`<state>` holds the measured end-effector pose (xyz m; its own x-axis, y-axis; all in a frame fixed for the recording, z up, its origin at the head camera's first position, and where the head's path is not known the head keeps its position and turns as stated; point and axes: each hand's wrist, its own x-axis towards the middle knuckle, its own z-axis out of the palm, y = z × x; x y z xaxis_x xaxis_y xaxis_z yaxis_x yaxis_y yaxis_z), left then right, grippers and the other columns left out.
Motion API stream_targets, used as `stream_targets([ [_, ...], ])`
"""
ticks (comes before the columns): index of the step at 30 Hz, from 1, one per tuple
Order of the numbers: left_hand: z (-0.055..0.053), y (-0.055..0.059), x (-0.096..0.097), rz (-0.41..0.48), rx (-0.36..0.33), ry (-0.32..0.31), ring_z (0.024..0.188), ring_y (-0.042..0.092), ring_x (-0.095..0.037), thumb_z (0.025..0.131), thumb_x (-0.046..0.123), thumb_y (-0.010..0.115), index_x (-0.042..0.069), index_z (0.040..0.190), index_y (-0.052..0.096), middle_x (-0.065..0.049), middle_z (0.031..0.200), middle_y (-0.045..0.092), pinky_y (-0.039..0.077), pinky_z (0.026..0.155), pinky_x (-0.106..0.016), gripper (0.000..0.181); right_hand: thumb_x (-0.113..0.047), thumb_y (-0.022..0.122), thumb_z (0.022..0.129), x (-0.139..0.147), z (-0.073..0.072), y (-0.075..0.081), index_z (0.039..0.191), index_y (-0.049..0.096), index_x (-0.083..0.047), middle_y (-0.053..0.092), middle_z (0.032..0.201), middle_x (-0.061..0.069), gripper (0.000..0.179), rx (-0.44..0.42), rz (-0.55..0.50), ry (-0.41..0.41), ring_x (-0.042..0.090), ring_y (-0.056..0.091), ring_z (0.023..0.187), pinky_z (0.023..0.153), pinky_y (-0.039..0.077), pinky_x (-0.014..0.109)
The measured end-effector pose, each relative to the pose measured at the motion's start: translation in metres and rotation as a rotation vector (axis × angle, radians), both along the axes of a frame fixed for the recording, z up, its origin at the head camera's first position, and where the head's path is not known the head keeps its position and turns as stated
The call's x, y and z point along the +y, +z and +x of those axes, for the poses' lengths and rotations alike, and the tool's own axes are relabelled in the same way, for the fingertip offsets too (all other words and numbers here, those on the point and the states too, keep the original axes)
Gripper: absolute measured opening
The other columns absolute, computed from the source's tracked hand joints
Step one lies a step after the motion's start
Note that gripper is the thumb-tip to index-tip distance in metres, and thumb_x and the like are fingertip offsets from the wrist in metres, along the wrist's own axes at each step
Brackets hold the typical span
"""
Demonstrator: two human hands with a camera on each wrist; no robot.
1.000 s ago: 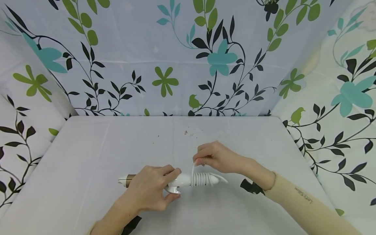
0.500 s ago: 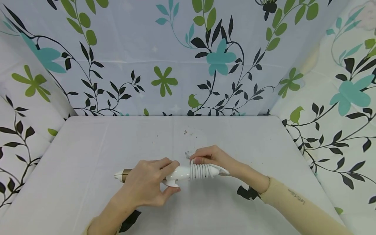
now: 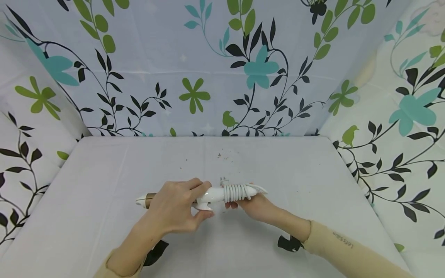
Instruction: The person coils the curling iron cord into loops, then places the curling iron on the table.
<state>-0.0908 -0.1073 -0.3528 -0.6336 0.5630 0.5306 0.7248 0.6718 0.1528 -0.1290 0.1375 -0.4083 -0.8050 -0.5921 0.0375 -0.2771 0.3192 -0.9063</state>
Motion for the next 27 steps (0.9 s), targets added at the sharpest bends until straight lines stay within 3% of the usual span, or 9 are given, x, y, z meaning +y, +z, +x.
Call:
stream_targets([
  [3,-0.003,-0.002,0.000,-0.006,-0.009,0.014,0.059,0.058,-0.006,0.066,0.038,0.087,0.012,0.104,0.070,0.002,0.091,0.072,0.044,0.052,-0.020,0.049,-0.009,0.052,0.102,-0.005,0.004,-0.006,0.095,0.066,-0.002,0.067,0.080,0.012,0.017,-0.031,-0.042,-0.027,0.011,0.057,0.071,0.071,0.052,0.031],
  [10,-0.011,-0.005,-0.001,-0.016,-0.003,0.035,0.057,0.055,-0.007,0.066,0.040,0.087,0.012,0.103,0.070,0.002,0.091,0.072,0.042,0.051,-0.021,0.050,-0.012,0.049,0.105,-0.014,0.012,-0.016,0.104,0.064,0.000,0.064,0.078,0.014,0.019,-0.043,-0.217,-0.025,0.013,0.057,0.065,0.064,0.052,0.027],
  [22,-0.025,-0.012,-0.004,-0.035,-0.014,0.053,0.054,0.049,-0.005,0.066,0.040,0.088,0.012,0.102,0.070,0.002,0.089,0.071,0.040,0.051,-0.021,0.049,-0.018,0.048,0.106,-0.021,0.029,-0.017,0.110,0.066,0.008,0.065,0.074,0.015,0.031,-0.112,-0.127,-0.076,0.009,0.060,0.062,0.062,0.054,0.025],
  [27,-0.031,-0.014,-0.004,-0.050,-0.027,0.055,0.053,0.046,-0.005,0.066,0.040,0.087,0.012,0.101,0.069,0.002,0.089,0.071,0.038,0.050,-0.020,0.048,-0.019,0.051,0.105,-0.023,0.034,-0.015,0.099,0.067,0.004,0.065,0.070,0.015,0.029,-0.118,-0.117,-0.081,0.010,0.060,0.058,0.058,0.054,0.027],
])
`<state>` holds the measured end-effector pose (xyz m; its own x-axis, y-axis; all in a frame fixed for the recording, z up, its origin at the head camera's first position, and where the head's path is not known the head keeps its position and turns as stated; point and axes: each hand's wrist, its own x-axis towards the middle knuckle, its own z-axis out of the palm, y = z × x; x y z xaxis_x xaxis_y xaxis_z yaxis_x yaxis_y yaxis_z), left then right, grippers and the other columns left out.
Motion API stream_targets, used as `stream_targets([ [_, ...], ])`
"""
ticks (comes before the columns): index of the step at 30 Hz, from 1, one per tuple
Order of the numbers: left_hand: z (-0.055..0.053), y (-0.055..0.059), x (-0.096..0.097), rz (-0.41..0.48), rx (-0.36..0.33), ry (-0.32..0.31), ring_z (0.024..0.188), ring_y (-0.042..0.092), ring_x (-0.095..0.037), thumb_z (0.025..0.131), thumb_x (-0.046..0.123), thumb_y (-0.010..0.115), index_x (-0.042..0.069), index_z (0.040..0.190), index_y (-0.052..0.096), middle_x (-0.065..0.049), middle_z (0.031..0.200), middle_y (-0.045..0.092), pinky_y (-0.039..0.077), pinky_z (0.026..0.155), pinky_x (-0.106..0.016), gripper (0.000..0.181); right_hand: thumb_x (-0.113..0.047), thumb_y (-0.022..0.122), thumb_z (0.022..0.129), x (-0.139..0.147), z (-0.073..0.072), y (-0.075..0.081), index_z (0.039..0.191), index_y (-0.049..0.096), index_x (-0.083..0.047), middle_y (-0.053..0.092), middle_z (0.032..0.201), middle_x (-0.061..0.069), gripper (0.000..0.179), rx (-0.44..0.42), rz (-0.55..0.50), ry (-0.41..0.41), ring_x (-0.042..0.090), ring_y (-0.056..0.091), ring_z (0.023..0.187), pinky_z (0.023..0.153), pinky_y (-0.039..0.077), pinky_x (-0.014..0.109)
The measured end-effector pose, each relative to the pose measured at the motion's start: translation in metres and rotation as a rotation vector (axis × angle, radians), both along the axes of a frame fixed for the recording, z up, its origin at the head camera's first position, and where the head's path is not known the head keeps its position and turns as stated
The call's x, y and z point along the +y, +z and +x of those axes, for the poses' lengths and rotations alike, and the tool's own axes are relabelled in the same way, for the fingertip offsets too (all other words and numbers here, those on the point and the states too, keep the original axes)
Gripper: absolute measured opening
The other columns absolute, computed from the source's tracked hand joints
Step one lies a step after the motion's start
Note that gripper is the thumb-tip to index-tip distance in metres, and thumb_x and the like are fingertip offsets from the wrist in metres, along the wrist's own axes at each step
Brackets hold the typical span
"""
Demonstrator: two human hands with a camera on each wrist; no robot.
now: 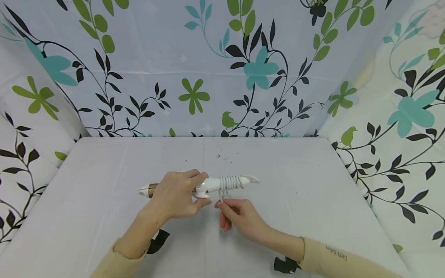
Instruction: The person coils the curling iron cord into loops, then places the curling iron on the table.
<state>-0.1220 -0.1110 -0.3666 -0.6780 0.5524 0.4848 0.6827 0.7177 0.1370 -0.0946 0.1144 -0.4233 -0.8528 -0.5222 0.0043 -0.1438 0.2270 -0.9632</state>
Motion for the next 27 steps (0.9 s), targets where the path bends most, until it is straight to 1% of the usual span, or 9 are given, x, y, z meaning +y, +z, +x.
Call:
stream_targets([
  [5,-0.005,-0.003,-0.001,-0.026,0.012,0.011,0.053,0.048,-0.006,0.066,0.042,0.087,0.011,0.102,0.070,0.002,0.089,0.071,0.040,0.050,-0.022,0.050,-0.025,0.051,0.105,-0.003,0.008,0.006,0.088,0.066,-0.006,0.063,0.063,0.004,0.029,-0.005,0.066,-0.026,0.008,0.059,0.054,0.054,0.053,0.027],
  [8,-0.009,-0.006,-0.003,-0.035,0.012,0.021,0.053,0.047,-0.007,0.066,0.043,0.087,0.012,0.101,0.070,0.003,0.087,0.070,0.039,0.050,-0.022,0.049,-0.026,0.051,0.105,-0.004,0.013,0.009,0.085,0.065,-0.010,0.060,0.060,-0.002,0.029,-0.003,0.114,-0.039,0.006,0.057,0.051,0.052,0.052,0.026],
  [10,-0.011,-0.008,-0.003,-0.037,0.002,0.024,0.053,0.047,-0.007,0.067,0.043,0.087,0.012,0.100,0.069,0.003,0.086,0.070,0.038,0.050,-0.022,0.049,-0.026,0.052,0.105,-0.003,0.014,0.010,0.083,0.064,-0.011,0.058,0.057,-0.004,0.029,0.018,0.137,-0.042,0.004,0.054,0.049,0.049,0.050,0.023],
  [12,-0.013,-0.010,-0.004,-0.043,0.004,0.026,0.053,0.047,-0.007,0.067,0.043,0.087,0.013,0.100,0.069,0.003,0.085,0.069,0.038,0.050,-0.022,0.048,-0.024,0.053,0.104,-0.002,0.016,0.012,0.085,0.064,-0.012,0.055,0.055,-0.006,0.026,0.045,0.157,-0.042,0.002,0.051,0.046,0.047,0.045,0.021],
  [16,-0.015,-0.013,-0.006,-0.064,-0.001,0.039,0.053,0.045,-0.006,0.066,0.043,0.087,0.013,0.101,0.070,0.004,0.084,0.068,0.038,0.050,-0.022,0.049,-0.019,0.054,0.104,0.000,0.021,0.016,0.091,0.066,-0.013,0.049,0.051,-0.012,0.019,0.153,0.204,-0.015,-0.004,0.041,0.042,0.042,0.035,0.018],
  [19,-0.016,-0.016,-0.008,-0.075,-0.029,0.046,0.053,0.045,-0.006,0.066,0.042,0.087,0.013,0.102,0.071,0.004,0.084,0.067,0.038,0.050,-0.022,0.049,-0.018,0.053,0.104,0.002,0.024,0.021,0.091,0.065,-0.014,0.044,0.051,-0.016,0.018,0.223,0.251,0.010,-0.006,0.036,0.042,0.043,0.030,0.016],
  [24,-0.015,-0.020,-0.009,-0.081,-0.058,0.055,0.056,0.049,-0.007,0.068,0.043,0.087,0.012,0.105,0.072,0.003,0.086,0.069,0.041,0.053,-0.023,0.050,-0.015,0.055,0.102,0.005,0.023,0.033,0.087,0.064,-0.014,0.040,0.055,-0.016,0.017,0.331,0.361,0.029,-0.007,0.035,0.048,0.047,0.032,0.015],
  [27,-0.015,-0.022,-0.009,-0.092,-0.075,0.070,0.057,0.050,-0.008,0.069,0.044,0.086,0.013,0.106,0.072,0.002,0.088,0.070,0.042,0.054,-0.024,0.050,-0.011,0.057,0.100,0.006,0.020,0.040,0.077,0.058,-0.015,0.035,0.057,-0.016,0.024,0.431,0.418,0.042,-0.007,0.031,0.050,0.048,0.030,0.013],
])
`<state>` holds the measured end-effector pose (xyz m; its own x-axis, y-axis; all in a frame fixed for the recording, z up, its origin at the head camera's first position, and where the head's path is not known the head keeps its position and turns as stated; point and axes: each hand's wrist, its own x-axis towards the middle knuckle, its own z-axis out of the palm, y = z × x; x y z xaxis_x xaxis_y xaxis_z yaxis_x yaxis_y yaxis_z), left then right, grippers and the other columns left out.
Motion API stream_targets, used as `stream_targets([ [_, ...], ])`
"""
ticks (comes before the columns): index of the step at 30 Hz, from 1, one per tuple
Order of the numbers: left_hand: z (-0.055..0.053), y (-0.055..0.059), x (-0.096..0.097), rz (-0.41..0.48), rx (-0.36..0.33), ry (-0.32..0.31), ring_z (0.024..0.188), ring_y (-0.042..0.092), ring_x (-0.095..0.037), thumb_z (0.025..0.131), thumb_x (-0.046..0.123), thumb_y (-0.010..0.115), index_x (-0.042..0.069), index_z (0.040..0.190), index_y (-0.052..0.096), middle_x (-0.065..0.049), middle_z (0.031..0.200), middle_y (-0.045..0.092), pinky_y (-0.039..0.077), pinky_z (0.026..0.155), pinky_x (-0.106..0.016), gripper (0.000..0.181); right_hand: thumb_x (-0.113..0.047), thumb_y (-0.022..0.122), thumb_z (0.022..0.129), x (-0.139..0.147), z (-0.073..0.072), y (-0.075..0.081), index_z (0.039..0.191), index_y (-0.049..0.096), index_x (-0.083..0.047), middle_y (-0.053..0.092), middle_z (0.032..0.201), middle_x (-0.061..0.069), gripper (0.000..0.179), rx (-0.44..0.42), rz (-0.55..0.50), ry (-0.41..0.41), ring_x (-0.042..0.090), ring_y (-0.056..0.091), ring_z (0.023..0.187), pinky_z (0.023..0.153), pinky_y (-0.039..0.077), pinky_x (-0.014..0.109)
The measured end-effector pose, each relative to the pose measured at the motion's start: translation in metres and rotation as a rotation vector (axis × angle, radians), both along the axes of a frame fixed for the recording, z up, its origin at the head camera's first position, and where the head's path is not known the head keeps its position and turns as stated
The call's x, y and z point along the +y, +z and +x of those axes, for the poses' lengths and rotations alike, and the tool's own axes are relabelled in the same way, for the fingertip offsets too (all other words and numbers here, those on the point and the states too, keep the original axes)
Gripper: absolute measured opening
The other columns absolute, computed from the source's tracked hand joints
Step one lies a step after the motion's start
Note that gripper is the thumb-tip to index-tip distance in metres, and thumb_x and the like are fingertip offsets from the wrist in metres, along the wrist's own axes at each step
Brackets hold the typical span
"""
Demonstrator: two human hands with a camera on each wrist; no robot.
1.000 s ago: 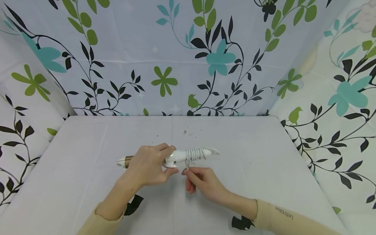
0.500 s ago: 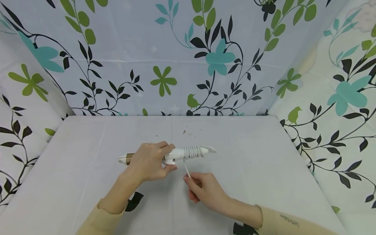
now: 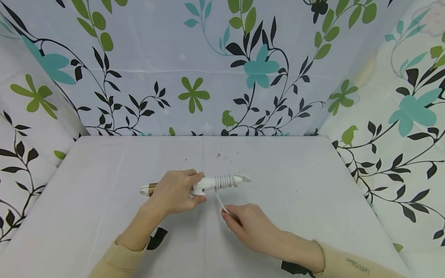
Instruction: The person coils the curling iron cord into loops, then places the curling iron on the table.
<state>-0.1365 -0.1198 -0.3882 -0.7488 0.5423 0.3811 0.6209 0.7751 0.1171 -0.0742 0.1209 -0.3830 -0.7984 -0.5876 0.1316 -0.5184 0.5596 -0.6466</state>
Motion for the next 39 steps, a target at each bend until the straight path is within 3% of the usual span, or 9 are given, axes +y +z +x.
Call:
stream_targets([
  [4,0.000,-0.002,0.001,-0.016,-0.022,0.017,0.057,0.051,-0.008,0.070,0.045,0.085,0.013,0.108,0.073,0.002,0.089,0.070,0.043,0.055,-0.025,0.051,-0.009,0.060,0.098,-0.001,-0.003,0.009,0.067,0.042,-0.017,0.028,0.058,-0.015,0.037,0.168,0.057,0.050,-0.007,0.023,0.050,0.047,0.022,0.010],
  [7,0.000,-0.003,0.003,-0.024,-0.030,0.016,0.058,0.051,-0.007,0.070,0.045,0.084,0.013,0.109,0.073,0.002,0.090,0.071,0.044,0.055,-0.025,0.051,-0.007,0.063,0.095,-0.001,-0.004,0.016,0.066,0.040,-0.016,0.026,0.057,-0.013,0.038,0.316,0.105,0.097,-0.006,0.020,0.051,0.047,0.019,0.010],
  [11,0.002,-0.005,0.005,-0.029,-0.046,-0.002,0.058,0.050,-0.006,0.071,0.044,0.083,0.013,0.110,0.073,0.003,0.090,0.070,0.043,0.055,-0.023,0.050,-0.009,0.071,0.091,0.002,-0.010,0.028,0.073,0.055,-0.013,0.036,0.056,-0.011,0.024,0.523,0.186,0.138,-0.003,0.028,0.051,0.049,0.024,0.011],
  [15,0.006,-0.007,0.007,-0.027,-0.067,-0.023,0.057,0.048,-0.004,0.072,0.042,0.083,0.013,0.109,0.072,0.004,0.087,0.068,0.041,0.055,-0.020,0.049,-0.013,0.080,0.084,0.006,-0.023,0.039,0.084,0.070,-0.011,0.057,0.065,-0.007,0.011,0.729,0.223,0.165,0.004,0.046,0.056,0.053,0.038,0.014],
  [21,0.013,-0.007,0.010,-0.030,-0.072,-0.072,0.054,0.041,-0.002,0.073,0.042,0.083,0.011,0.110,0.072,0.005,0.086,0.067,0.038,0.053,-0.018,0.050,-0.017,0.085,0.079,0.009,-0.040,0.047,0.083,0.069,-0.012,0.062,0.072,-0.004,0.017,0.877,0.184,0.222,0.010,0.049,0.062,0.059,0.043,0.017],
  [25,0.019,-0.007,0.012,-0.045,-0.058,-0.087,0.054,0.039,-0.001,0.074,0.043,0.083,0.012,0.111,0.072,0.005,0.087,0.067,0.038,0.053,-0.018,0.050,-0.019,0.085,0.078,0.011,-0.050,0.047,0.085,0.071,-0.012,0.060,0.072,-0.004,0.017,0.858,0.128,0.207,0.010,0.050,0.064,0.060,0.043,0.016],
  [32,0.030,-0.004,0.016,-0.051,-0.040,-0.123,0.054,0.039,-0.001,0.073,0.042,0.083,0.012,0.109,0.071,0.005,0.087,0.066,0.037,0.052,-0.017,0.049,-0.015,0.084,0.079,0.013,-0.068,0.043,0.085,0.073,-0.011,0.058,0.072,-0.004,0.013,0.715,-0.021,0.227,0.008,0.052,0.065,0.060,0.044,0.013],
  [35,0.034,-0.002,0.017,-0.044,-0.017,-0.147,0.053,0.037,0.000,0.073,0.044,0.083,0.013,0.108,0.071,0.006,0.084,0.065,0.035,0.051,-0.016,0.049,-0.015,0.083,0.079,0.014,-0.077,0.040,0.086,0.075,-0.010,0.059,0.072,-0.005,0.011,0.584,-0.079,0.236,0.006,0.052,0.064,0.059,0.043,0.013],
  [39,0.041,0.002,0.018,-0.010,0.008,-0.190,0.053,0.038,0.002,0.072,0.043,0.084,0.012,0.108,0.070,0.006,0.086,0.066,0.036,0.050,-0.015,0.049,-0.019,0.077,0.085,0.018,-0.087,0.038,0.087,0.076,-0.013,0.058,0.070,-0.007,0.006,0.287,-0.086,0.238,0.002,0.049,0.062,0.057,0.043,0.017],
])
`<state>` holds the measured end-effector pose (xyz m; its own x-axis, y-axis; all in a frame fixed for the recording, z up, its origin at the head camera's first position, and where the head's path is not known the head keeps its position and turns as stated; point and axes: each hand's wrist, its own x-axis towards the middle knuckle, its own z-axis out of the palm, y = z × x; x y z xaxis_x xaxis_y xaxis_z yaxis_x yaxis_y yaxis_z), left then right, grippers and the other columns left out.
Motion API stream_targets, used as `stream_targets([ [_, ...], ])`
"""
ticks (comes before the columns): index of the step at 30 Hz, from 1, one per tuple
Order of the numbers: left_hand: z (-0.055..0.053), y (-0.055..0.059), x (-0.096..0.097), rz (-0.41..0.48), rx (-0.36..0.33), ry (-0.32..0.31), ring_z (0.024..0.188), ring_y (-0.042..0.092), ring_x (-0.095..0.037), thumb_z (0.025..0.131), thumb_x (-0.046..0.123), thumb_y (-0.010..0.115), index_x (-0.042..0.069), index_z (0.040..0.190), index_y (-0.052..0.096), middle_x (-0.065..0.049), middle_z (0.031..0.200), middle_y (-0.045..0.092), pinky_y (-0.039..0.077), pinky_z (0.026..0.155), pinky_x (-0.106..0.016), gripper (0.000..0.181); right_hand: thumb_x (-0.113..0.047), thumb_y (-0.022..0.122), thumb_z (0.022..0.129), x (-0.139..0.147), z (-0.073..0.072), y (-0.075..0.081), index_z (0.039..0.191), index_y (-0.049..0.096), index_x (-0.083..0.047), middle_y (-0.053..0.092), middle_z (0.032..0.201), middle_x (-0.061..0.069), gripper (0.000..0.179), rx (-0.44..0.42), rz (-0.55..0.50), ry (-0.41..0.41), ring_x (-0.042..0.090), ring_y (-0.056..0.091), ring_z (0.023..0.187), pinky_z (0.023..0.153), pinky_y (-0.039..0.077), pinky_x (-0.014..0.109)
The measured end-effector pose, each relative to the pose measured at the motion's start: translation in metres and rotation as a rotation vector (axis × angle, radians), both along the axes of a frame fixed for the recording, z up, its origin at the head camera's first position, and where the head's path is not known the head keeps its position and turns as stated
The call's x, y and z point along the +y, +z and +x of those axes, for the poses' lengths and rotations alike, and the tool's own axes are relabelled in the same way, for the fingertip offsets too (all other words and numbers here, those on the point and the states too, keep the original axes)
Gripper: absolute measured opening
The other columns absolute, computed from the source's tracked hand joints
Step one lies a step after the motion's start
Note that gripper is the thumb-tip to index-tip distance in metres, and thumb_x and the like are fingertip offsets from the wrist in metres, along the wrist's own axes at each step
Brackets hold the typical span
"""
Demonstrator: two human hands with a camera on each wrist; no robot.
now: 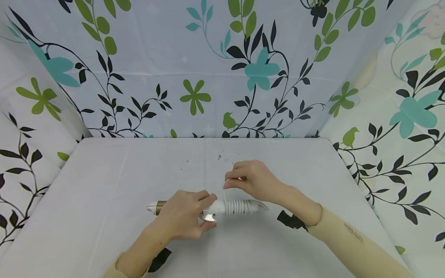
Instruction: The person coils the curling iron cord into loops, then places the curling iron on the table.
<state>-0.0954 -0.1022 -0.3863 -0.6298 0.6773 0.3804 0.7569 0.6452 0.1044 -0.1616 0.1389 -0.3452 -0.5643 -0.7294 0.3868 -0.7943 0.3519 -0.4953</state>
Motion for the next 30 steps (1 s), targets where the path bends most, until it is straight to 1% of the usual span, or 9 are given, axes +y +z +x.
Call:
stream_targets([
  [3,0.004,0.003,0.000,0.031,0.019,-0.013,0.056,0.045,0.002,0.071,0.043,0.085,0.012,0.108,0.070,0.005,0.089,0.068,0.041,0.052,-0.016,0.051,-0.019,0.073,0.090,0.003,-0.007,-0.005,0.088,0.078,-0.015,0.060,0.069,-0.005,0.006,-0.237,0.031,0.001,0.003,0.051,0.063,0.058,0.045,0.021],
  [5,0.006,0.006,0.000,0.043,0.027,-0.010,0.058,0.051,0.000,0.071,0.044,0.085,0.012,0.109,0.070,0.005,0.091,0.070,0.045,0.053,-0.017,0.052,-0.019,0.072,0.091,0.004,-0.010,-0.010,0.091,0.079,-0.013,0.063,0.071,-0.003,0.008,-0.362,0.029,-0.007,0.006,0.055,0.065,0.060,0.046,0.022],
  [11,0.007,0.010,-0.002,0.065,0.019,0.012,0.063,0.060,-0.004,0.069,0.043,0.086,0.011,0.109,0.071,0.004,0.093,0.072,0.049,0.057,-0.021,0.054,-0.022,0.067,0.096,0.005,-0.010,-0.035,0.097,0.078,-0.005,0.065,0.072,0.004,0.020,-0.611,0.000,-0.070,0.010,0.051,0.065,0.060,0.043,0.023],
  [15,0.006,0.012,-0.003,0.059,0.000,0.021,0.065,0.061,-0.004,0.069,0.042,0.086,0.011,0.110,0.071,0.004,0.094,0.072,0.051,0.058,-0.022,0.053,-0.021,0.064,0.098,0.005,-0.006,-0.049,0.105,0.077,0.000,0.073,0.089,0.010,0.026,-0.789,-0.071,-0.105,0.010,0.060,0.075,0.069,0.052,0.024],
  [18,0.005,0.012,-0.003,0.059,-0.011,0.022,0.065,0.060,-0.003,0.069,0.042,0.086,0.011,0.110,0.071,0.004,0.095,0.073,0.051,0.059,-0.022,0.054,-0.019,0.064,0.097,0.005,-0.003,-0.055,0.110,0.074,0.004,0.075,0.101,0.011,0.028,-0.887,-0.138,-0.124,0.010,0.065,0.083,0.074,0.055,0.025],
  [23,0.004,0.013,-0.002,0.086,-0.011,0.027,0.064,0.060,-0.004,0.068,0.042,0.086,0.011,0.110,0.071,0.004,0.095,0.073,0.049,0.057,-0.021,0.054,-0.017,0.063,0.098,0.002,0.004,-0.062,0.116,0.062,0.019,0.074,0.097,0.000,0.040,-1.067,-0.291,-0.088,0.010,0.064,0.084,0.072,0.054,0.024],
  [25,0.003,0.014,-0.002,0.099,-0.009,0.030,0.063,0.060,-0.004,0.068,0.041,0.087,0.012,0.109,0.071,0.004,0.094,0.073,0.048,0.057,-0.021,0.053,-0.019,0.064,0.098,0.000,0.008,-0.064,0.117,0.059,0.021,0.073,0.096,-0.003,0.045,-1.125,-0.353,-0.070,0.010,0.063,0.084,0.071,0.053,0.023],
  [27,0.001,0.015,-0.002,0.106,-0.009,0.035,0.063,0.060,-0.005,0.068,0.040,0.087,0.012,0.109,0.071,0.004,0.094,0.073,0.049,0.057,-0.022,0.053,-0.023,0.064,0.098,-0.001,0.011,-0.066,0.113,0.065,0.016,0.073,0.096,-0.004,0.042,-1.147,-0.400,-0.054,0.008,0.061,0.083,0.069,0.051,0.022],
  [30,0.000,0.016,-0.004,0.114,-0.018,0.050,0.062,0.058,-0.004,0.067,0.039,0.087,0.011,0.108,0.071,0.004,0.093,0.073,0.048,0.057,-0.022,0.052,-0.027,0.067,0.095,-0.001,0.015,-0.072,0.106,0.075,-0.007,0.070,0.093,-0.006,0.024,-1.157,-0.444,-0.048,0.006,0.057,0.075,0.064,0.048,0.020],
])
